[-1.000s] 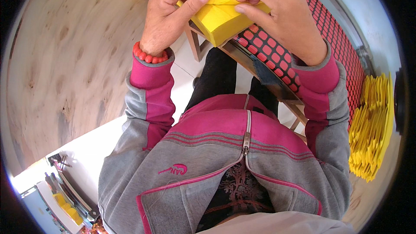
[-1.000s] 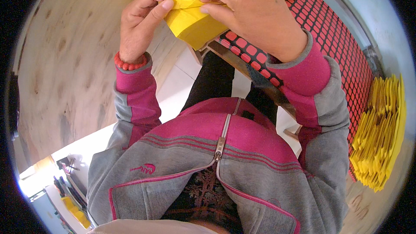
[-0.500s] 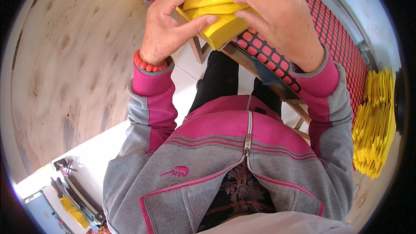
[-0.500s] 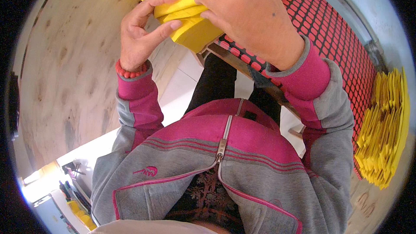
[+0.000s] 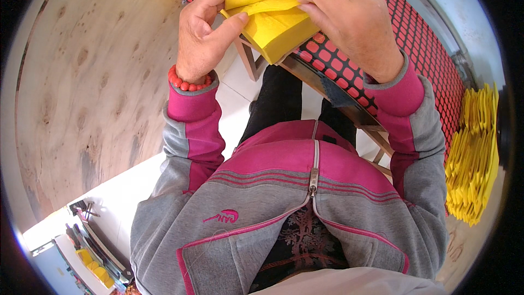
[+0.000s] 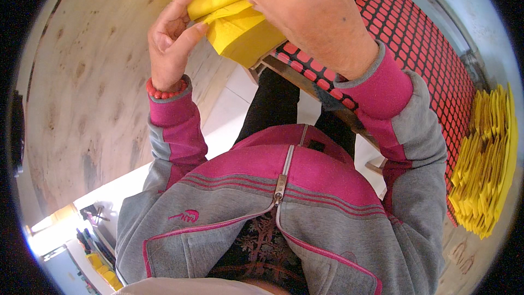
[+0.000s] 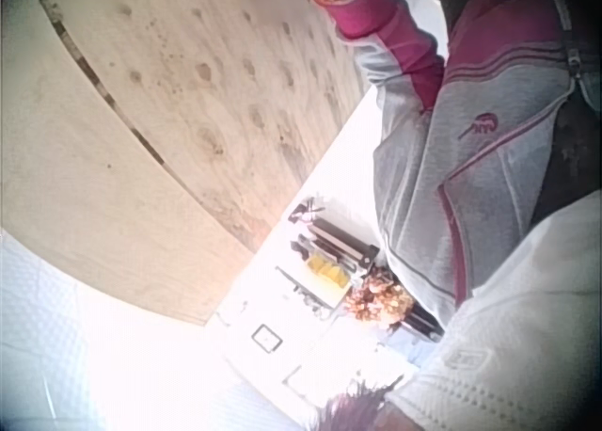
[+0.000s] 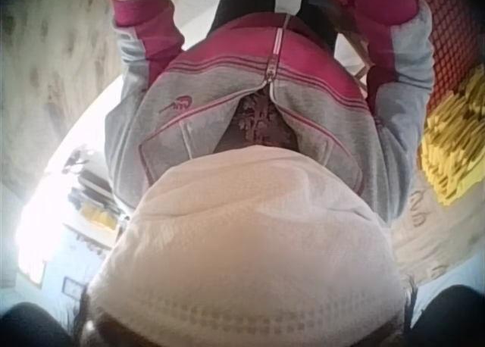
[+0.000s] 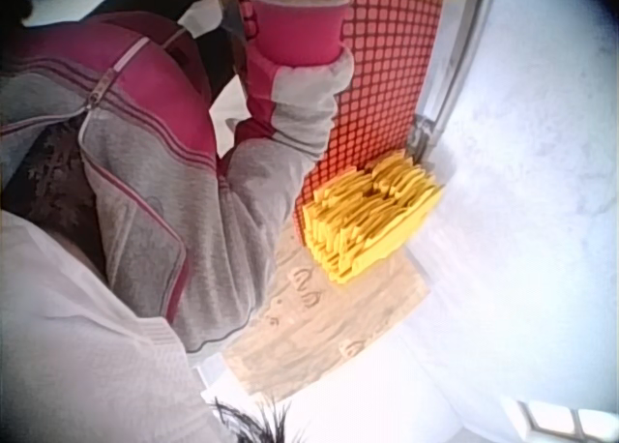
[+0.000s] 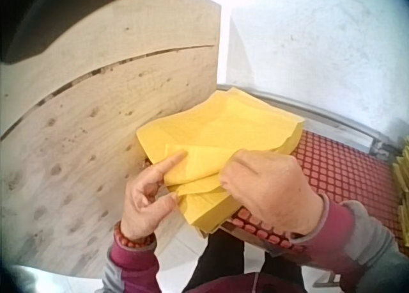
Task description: The person folds yellow paper sheets by hand on a patterned table, aligning edges and creasing folds. They repeatedly pick up sheets, fold them, and place them into a growing stack.
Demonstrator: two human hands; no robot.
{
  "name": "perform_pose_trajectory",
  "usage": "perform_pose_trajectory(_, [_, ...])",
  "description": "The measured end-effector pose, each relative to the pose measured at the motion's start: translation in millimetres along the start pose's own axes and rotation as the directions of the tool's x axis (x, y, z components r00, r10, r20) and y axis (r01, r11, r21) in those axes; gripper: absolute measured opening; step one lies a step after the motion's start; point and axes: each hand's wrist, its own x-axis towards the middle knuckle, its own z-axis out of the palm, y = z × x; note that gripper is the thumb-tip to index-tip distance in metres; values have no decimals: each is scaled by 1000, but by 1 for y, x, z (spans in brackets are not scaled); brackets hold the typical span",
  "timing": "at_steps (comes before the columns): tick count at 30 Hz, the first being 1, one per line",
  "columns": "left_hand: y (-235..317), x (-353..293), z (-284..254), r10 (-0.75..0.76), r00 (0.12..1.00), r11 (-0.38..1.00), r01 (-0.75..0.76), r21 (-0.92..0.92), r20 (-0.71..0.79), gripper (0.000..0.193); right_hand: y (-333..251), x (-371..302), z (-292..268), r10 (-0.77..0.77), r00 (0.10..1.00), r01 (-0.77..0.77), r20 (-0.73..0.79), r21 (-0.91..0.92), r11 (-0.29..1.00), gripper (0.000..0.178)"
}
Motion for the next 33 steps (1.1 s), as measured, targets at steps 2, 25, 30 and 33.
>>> perform_pose_trajectory(2, [0,0,1,12,1000,1000,-12,-8,-19,64,3,-1,-2,-44,998,45,35,-27,999,6])
perform_pose_trajectory(25, [-6,4,6,120,993,968,-113,223,-18,21,3,-5,13,121,989,-114,-89,79,990,11])
perform_pose_trajectory(30, [-9,2,13,9,990,999,-2,48,-143,12,5,-3,5,173,982,-169,-79,54,984,11])
perform_pose_trajectory(33, [-10,6,14,25,984,999,-17,46,-179,12,0,-3,-11,215,976,-214,-26,60,975,13])
